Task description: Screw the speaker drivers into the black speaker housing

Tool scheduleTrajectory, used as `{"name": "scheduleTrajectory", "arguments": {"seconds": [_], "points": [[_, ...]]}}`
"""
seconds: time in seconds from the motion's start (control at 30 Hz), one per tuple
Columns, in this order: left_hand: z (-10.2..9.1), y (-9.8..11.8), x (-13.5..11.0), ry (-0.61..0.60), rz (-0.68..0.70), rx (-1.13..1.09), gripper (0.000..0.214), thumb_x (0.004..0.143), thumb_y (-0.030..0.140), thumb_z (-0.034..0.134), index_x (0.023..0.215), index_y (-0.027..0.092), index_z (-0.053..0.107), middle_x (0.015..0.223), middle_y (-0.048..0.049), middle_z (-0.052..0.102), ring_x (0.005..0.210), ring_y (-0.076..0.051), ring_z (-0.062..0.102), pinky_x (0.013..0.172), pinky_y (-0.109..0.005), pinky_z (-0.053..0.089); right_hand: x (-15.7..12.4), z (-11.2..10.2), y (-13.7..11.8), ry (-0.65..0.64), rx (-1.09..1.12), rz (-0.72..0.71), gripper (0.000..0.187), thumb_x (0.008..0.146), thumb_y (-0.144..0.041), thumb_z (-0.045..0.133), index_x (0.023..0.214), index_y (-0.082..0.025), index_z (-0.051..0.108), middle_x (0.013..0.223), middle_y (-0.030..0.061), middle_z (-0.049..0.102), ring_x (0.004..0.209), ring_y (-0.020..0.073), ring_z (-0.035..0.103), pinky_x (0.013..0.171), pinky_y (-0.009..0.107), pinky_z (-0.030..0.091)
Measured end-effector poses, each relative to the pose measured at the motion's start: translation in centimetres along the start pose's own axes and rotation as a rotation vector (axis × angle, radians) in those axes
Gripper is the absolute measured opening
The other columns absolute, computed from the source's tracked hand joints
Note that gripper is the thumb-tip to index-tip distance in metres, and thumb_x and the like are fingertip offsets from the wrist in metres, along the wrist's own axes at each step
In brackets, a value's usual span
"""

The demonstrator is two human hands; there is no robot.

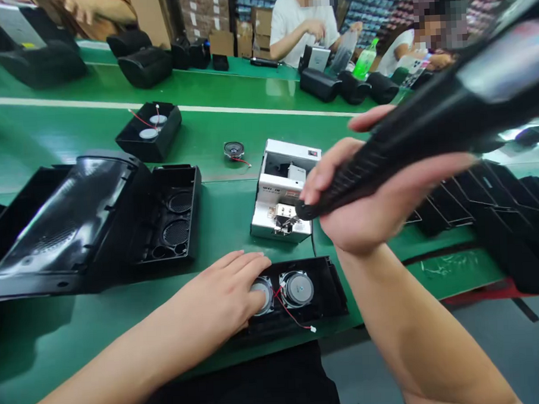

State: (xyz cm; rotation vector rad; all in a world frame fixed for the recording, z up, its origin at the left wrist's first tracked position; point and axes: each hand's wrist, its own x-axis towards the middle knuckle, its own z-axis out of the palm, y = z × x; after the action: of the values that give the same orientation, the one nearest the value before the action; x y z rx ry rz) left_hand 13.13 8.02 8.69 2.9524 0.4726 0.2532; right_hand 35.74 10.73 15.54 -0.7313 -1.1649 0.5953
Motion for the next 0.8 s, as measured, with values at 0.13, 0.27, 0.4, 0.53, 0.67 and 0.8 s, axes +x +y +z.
{"name": "scheduleTrajectory", "arguments": {"seconds": [0.13, 0.27, 0.4, 0.53, 0.67, 0.8], "points": [[0.0, 0.1, 0.2, -0.052, -0.016, 0.018, 0.011, 0.09, 0.007, 0.068, 0.086, 0.017, 0.064, 0.144, -0.0212, 0.062, 0.127, -0.038, 0.067, 0.101, -0.053, 0.06, 0.4, 1.0, 2.4, -0.027, 0.035, 0.01, 0.053, 0.09, -0.078, 0.066, 0.102, -0.026, 0.065, 0.062, -0.0025, 0.063, 0.048, 0.0185, 0.058, 0.039, 0.033, 0.04], [0.3, 0.2, 0.0, -0.072, -0.036, -0.005, 0.014, 0.083, 0.002, 0.067, 0.089, 0.016, 0.066, 0.148, -0.0244, 0.06, 0.128, -0.041, 0.067, 0.093, -0.052, 0.064, 0.3, 0.3, 4.0, -0.035, -0.009, -0.03, 0.066, 0.087, -0.091, 0.057, 0.104, -0.027, 0.063, 0.057, -0.0039, 0.06, 0.04, 0.0183, 0.053, 0.033, 0.033, 0.038], [0.5, 0.1, 0.1, -0.067, -0.069, -0.023, 0.015, 0.083, 0.001, 0.066, 0.085, 0.015, 0.068, 0.142, -0.0235, 0.066, 0.123, -0.039, 0.07, 0.087, -0.048, 0.067, 0.3, 0.2, 4.4, -0.027, 0.007, -0.007, 0.063, 0.089, -0.088, 0.057, 0.104, -0.027, 0.064, 0.057, -0.0035, 0.059, 0.041, 0.019, 0.053, 0.033, 0.033, 0.037], [0.8, 0.1, 0.2, -0.039, -0.121, -0.001, 0.01, 0.085, 0.004, 0.068, 0.085, 0.014, 0.07, 0.139, -0.025, 0.067, 0.12, -0.038, 0.072, 0.084, -0.045, 0.069, 0.0, 0.4, 4.4, -0.032, -0.007, 0.015, 0.063, 0.088, -0.09, 0.058, 0.104, -0.028, 0.064, 0.058, -0.0032, 0.059, 0.041, 0.0187, 0.053, 0.034, 0.033, 0.036], [1.3, 0.8, -0.4, -0.004, -0.137, 0.089, 0.01, 0.088, 0.006, 0.067, 0.089, 0.008, 0.077, 0.141, -0.0311, 0.065, 0.138, -0.044, 0.063, 0.108, -0.057, 0.062, -0.9, 0.9, 4.2, -0.107, -0.044, -0.046, 0.067, 0.084, -0.093, 0.059, 0.104, -0.029, 0.065, 0.057, -0.0032, 0.06, 0.037, 0.0182, 0.05, 0.034, 0.035, 0.034], [1.7, 1.4, -1.0, -0.047, -0.277, 0.061, 0.011, 0.085, 0.01, 0.069, 0.087, 0.008, 0.08, 0.146, -0.0312, 0.064, 0.142, -0.047, 0.06, 0.11, -0.063, 0.059, -1.3, 1.1, 4.0, -0.115, -0.008, -0.026, 0.064, 0.085, -0.088, 0.064, 0.105, -0.027, 0.067, 0.061, -0.0023, 0.062, 0.042, 0.0193, 0.053, 0.037, 0.036, 0.037]]}}
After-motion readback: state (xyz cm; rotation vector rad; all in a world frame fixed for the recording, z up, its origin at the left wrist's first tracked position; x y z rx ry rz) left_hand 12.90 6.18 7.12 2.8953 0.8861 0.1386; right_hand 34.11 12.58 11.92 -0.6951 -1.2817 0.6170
